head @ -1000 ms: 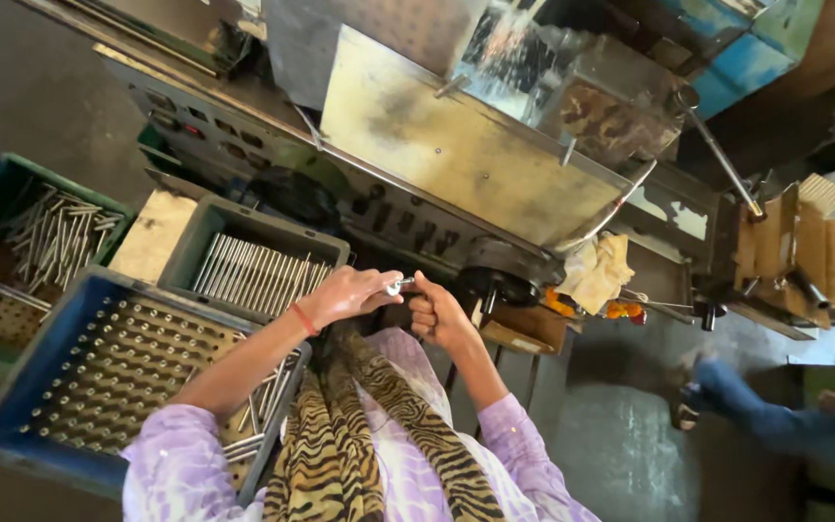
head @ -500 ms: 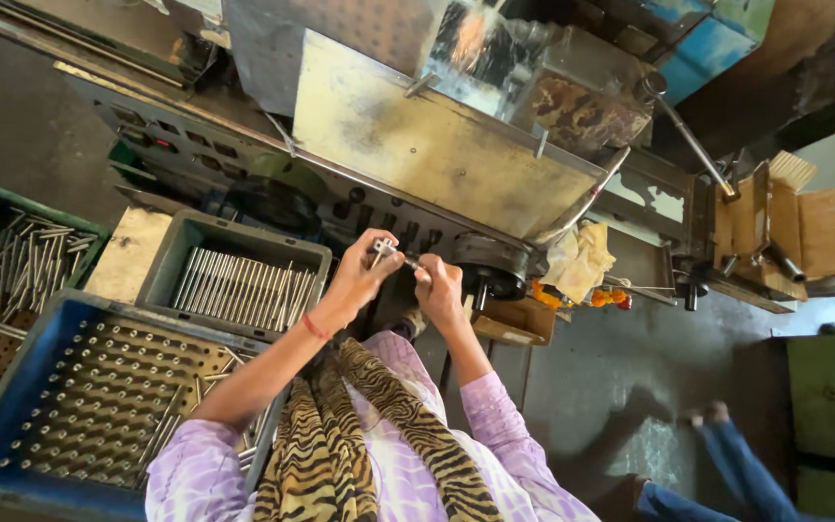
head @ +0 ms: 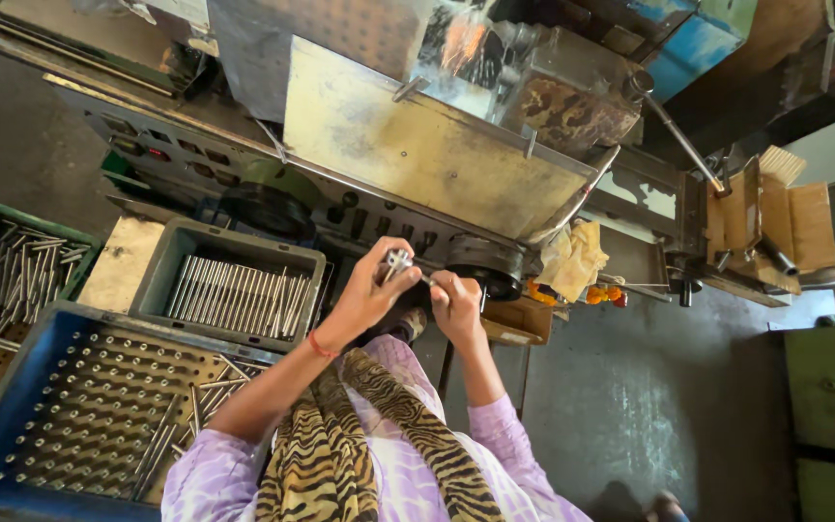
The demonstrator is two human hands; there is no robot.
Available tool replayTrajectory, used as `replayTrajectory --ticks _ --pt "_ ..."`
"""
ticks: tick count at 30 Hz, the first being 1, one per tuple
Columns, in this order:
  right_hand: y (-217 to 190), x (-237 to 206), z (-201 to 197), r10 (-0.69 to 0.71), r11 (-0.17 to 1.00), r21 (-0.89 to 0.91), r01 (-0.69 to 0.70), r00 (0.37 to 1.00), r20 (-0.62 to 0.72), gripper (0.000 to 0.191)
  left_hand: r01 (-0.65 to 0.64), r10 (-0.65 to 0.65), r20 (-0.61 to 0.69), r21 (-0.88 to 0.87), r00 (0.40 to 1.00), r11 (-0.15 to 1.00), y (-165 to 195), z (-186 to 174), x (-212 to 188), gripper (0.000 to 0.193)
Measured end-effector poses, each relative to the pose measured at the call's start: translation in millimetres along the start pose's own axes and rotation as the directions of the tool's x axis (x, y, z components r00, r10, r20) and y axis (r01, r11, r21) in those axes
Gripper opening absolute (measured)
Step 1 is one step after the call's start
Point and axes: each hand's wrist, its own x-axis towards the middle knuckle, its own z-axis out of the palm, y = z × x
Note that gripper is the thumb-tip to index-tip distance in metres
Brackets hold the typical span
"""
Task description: The person repeatedly picks metal rods from a bin, inserts one end into a grinding machine, and pulls the rod through while the wheel spins. After each pass, the rod is placed into a tray. The process is repeated for multiple rods.
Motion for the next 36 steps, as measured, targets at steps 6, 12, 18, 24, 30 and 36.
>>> replayTrajectory --ticks 6,12,18,24,30,36 --pt "-12 24 -17 0.125 0.991 0.029 -0.129 0.986 0.11 0.03 0.214 -0.21 0.041 -0.131 0.977 0.968 9 -8 12 0.02" --pt "-20 52 -54 0.206 0.691 0.427 -0.584 0.725 0.657 0.037 0.442 -0.367 0.258 -0.367 0.894 0.819 19 -16 17 0.017" --pt "-21 50 -68 0.234 0.589 0.583 -0.559 0.809 0.539 0.036 0.249 -0.227 0.108 -0.314 0.968 0.916 28 6 1 0.019" --pt "20 24 -48 0.181 0.528 0.597 -0.604 0.767 0.616 0.043 0.318 -0.315 0.049 -0.243 0.948 0.917 15 10 3 0.02" --pt "28 -12 1 0.306 -0.045 0.846 -0.532 0.798 0.518 0.044 0.316 -0.319 -0.009 -0.122 0.948 0.941 -8 2 10 0.019" --pt "29 -4 -19 0.181 0.174 0.766 -0.619 0.784 0.593 0.038 0.245 -0.242 0.043 -0.24 0.969 0.939 -23 2 0 0.017"
